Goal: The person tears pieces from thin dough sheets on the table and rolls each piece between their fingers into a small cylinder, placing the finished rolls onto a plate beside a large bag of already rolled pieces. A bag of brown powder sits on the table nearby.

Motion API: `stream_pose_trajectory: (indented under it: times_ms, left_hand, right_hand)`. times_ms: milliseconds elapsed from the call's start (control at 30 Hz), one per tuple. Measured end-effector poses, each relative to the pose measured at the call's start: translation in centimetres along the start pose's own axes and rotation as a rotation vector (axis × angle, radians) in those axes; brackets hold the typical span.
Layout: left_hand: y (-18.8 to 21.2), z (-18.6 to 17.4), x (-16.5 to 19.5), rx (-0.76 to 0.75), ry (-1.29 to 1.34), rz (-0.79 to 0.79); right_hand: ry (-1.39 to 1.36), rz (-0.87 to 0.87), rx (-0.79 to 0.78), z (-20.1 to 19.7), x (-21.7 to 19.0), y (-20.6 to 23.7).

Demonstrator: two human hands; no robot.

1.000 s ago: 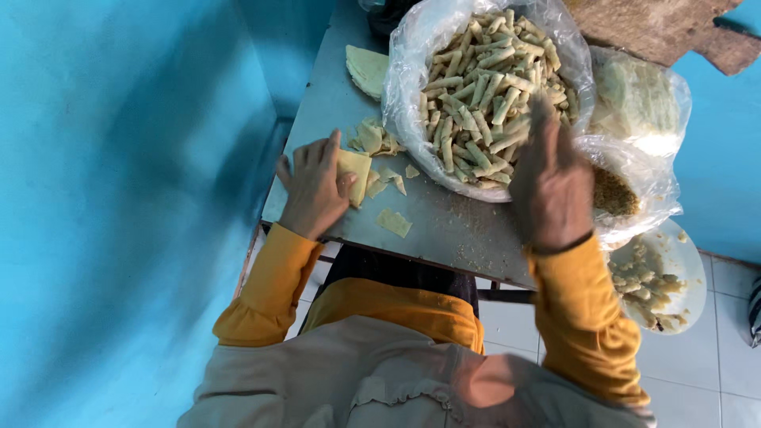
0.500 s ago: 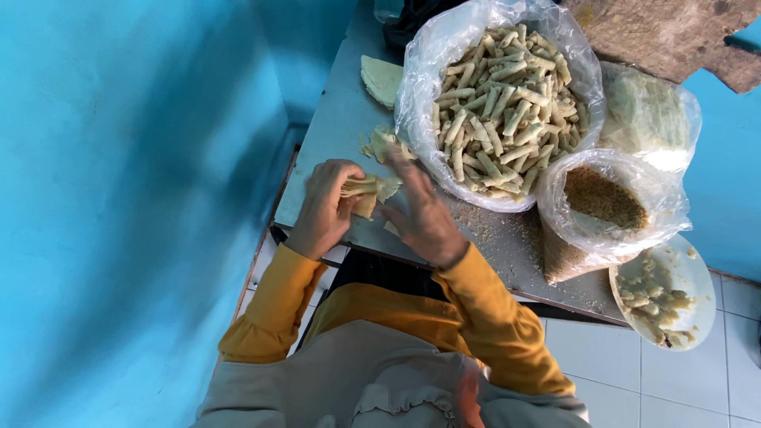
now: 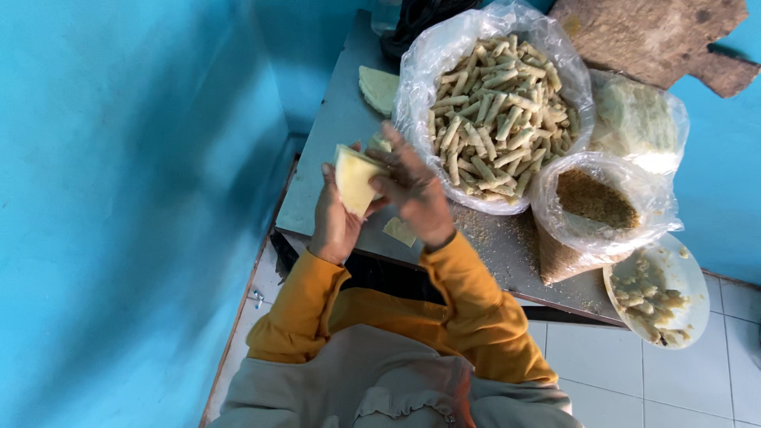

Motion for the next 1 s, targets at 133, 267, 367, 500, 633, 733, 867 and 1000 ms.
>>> stream_pose_trajectory:
  times_ms: [133, 267, 367, 500, 633, 733, 867, 1000]
  left_hand:
    - [-0.1, 0.9, 0.0, -0.014, 0.065, 0.071]
    - [0.5, 0.8, 0.6, 0.013, 0.145, 0.11]
    - [1.1, 1.1, 1.2, -0.021, 0.126, 0.184]
    - [1.5, 1.7, 0.9, 0.008, 0.106, 0.237]
    - [1.8, 2.1, -0.3, 0.059, 0.097, 0.178]
    - [1.9, 2.6, -0.5, 0.07, 0.101, 0.178]
    - [2.3, 3.6, -0.4, 0.05, 0.11, 0.199]
    - [2.8, 3.7, -0.5, 0.063, 0.115, 0.205]
  right_hand:
    - [0.463, -0.323, 0.119, 1.8, -2.2, 1.6]
    - [0.733, -0.377, 0.255, 3.0, -3.2, 2.5]
    - [0.68, -0.375, 0.261, 3.6, -3.2, 3.3]
    - [0.616, -0.343, 0.344, 2.7, -2.9, 4.0]
    - [0.64, -0.306, 0.415, 1.7, -2.3, 4.7]
    - [0.635, -0.308, 0.468, 1.5, -2.1, 5.2]
    - [0.609, -0.263, 0.49, 1.0, -1.8, 5.6]
    - [0.558, -0.217, 0.479, 0.2, -1.1, 6.0]
Point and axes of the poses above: each hand's wrist, its own y-axis away from the middle knuckle, its own z-axis out of the palm, x = y × z, the point moved 7 cm from there along -y, towards the middle knuckle, and after that the axes turned 15 degrees about z, right-handed, at the moved point
